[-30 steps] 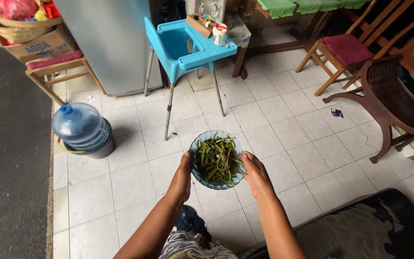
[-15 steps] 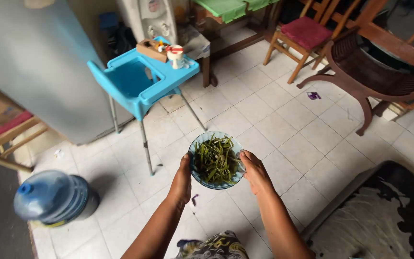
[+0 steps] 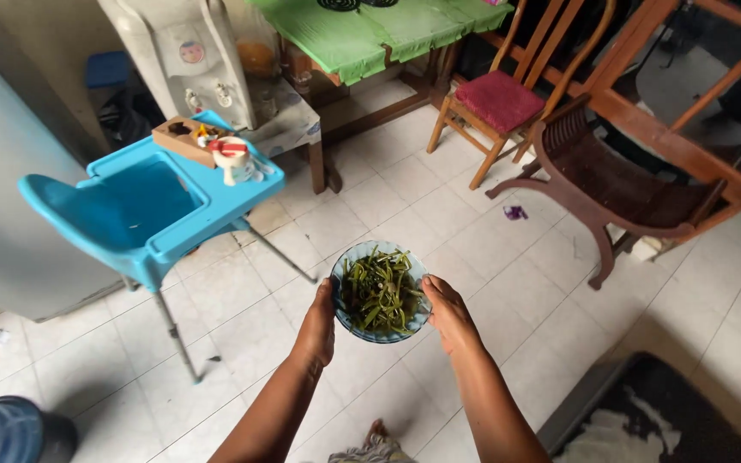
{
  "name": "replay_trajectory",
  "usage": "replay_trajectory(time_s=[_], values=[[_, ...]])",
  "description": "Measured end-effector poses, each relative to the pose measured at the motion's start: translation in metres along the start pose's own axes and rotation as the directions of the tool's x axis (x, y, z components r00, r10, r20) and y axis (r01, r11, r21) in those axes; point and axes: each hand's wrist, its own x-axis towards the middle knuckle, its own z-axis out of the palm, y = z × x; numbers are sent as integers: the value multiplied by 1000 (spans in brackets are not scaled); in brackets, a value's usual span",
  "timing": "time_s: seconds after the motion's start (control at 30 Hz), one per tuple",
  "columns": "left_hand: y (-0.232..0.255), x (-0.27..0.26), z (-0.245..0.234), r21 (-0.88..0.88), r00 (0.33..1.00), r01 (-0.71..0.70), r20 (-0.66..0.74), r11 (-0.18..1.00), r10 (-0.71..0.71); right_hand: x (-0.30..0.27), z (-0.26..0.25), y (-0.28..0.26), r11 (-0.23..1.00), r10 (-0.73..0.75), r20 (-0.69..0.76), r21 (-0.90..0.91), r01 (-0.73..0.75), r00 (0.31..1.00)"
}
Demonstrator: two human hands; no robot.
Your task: Cleaning a dining table, wiping down a food cover, and placing food on the table.
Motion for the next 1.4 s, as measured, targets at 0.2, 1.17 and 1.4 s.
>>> replay_trajectory(time_s=[0.2,1.17,1.4], values=[[21,111,79,-3,1000,-13,-9,1000,13,112,-57,-65,999,-33,18,-7,33,999],[151,781,310,-30,997,-67,-35,997,66,756,-200,-383,997,-71,91,48,67,993],[199,931,347,-157,971,-212,-146,965,190,921,-202,-491,991,-20,206,-122,46,978]])
